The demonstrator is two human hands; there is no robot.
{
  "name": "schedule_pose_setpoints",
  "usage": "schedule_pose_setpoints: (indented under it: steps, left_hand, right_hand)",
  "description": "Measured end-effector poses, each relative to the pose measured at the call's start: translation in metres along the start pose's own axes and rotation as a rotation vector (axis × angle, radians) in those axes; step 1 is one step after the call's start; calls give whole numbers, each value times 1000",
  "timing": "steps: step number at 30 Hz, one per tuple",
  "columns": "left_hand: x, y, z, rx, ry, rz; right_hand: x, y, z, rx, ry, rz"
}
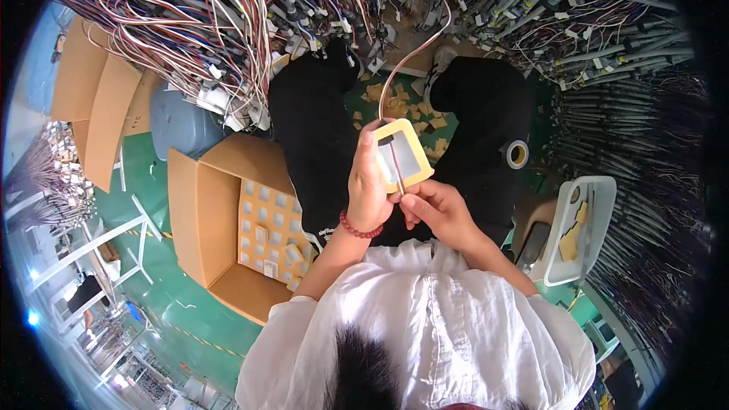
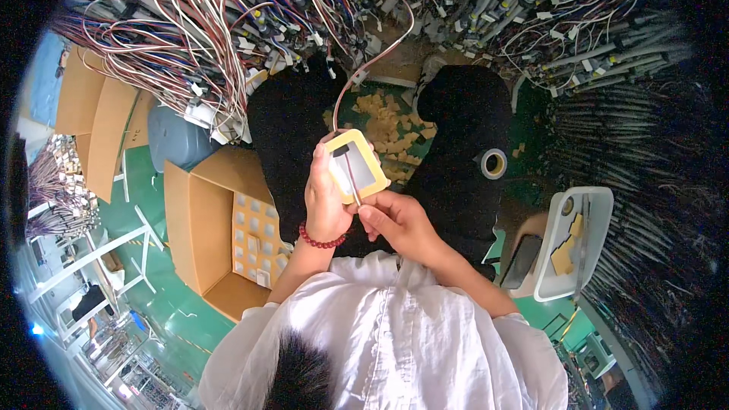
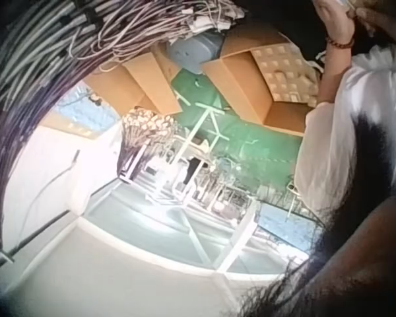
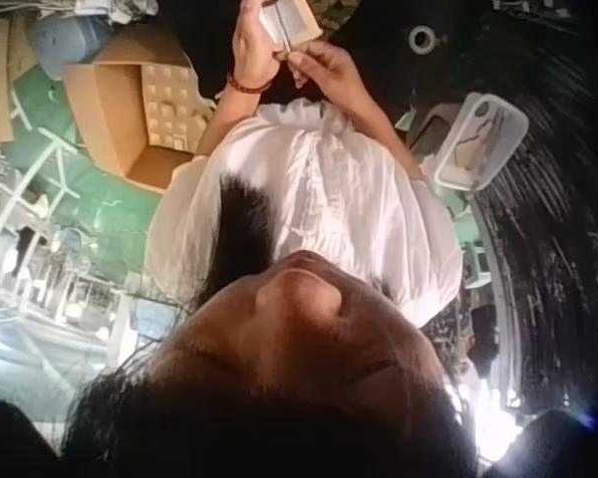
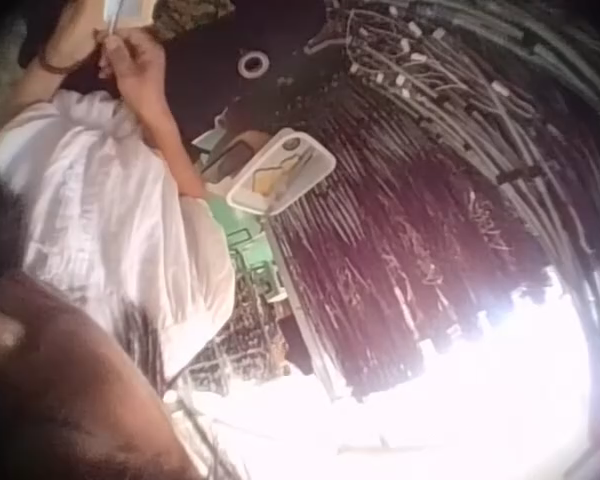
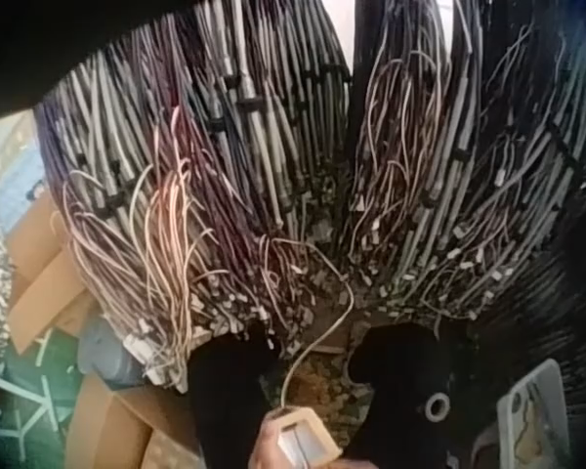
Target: Wrapping electrical tape around wire harness components in a factory.
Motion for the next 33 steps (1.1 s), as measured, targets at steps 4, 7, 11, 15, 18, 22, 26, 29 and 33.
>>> schedule_pose_setpoints:
  steps: [4,7,11,15,18,22,26,29,33]
  left_hand:
    - [4,-12,-6,-154,63,-108]
    - [7,-19,-10,-227,105,-176]
    - [10,-25,-6,-265,96,-250]
    - [16,-34,-7,-304,6,-306]
    - [10,-20,-4,-99,4,-234]
    - [-8,23,-1,448,7,142]
    - [-6,14,27,738,-179,231]
    - [-11,6,41,829,-263,288]
    - [-19,15,43,897,-145,340]
  right_hand:
    - [2,-8,0,-167,-34,-136]
    - [4,-11,0,-251,-51,-193]
    - [5,-25,-1,-364,-64,-261]
    - [3,-35,0,-442,-22,-431]
    - [-1,-63,0,-525,-86,-449]
    - [-34,-140,-70,-1232,206,-565]
    - [-33,-122,-135,-1446,329,-332]
    - [-27,-110,-145,-1229,336,-273]
    - [-13,-93,-86,-487,139,-249]
Point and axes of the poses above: each hand's wrist, its own x-axis towards the middle knuckle, its own z-axis out of the palm, y = z × x, the point moved 10 cm from there along x, towards the middle knuckle, and after that the axes turned 14 degrees about -z, right-handed, at the moved point
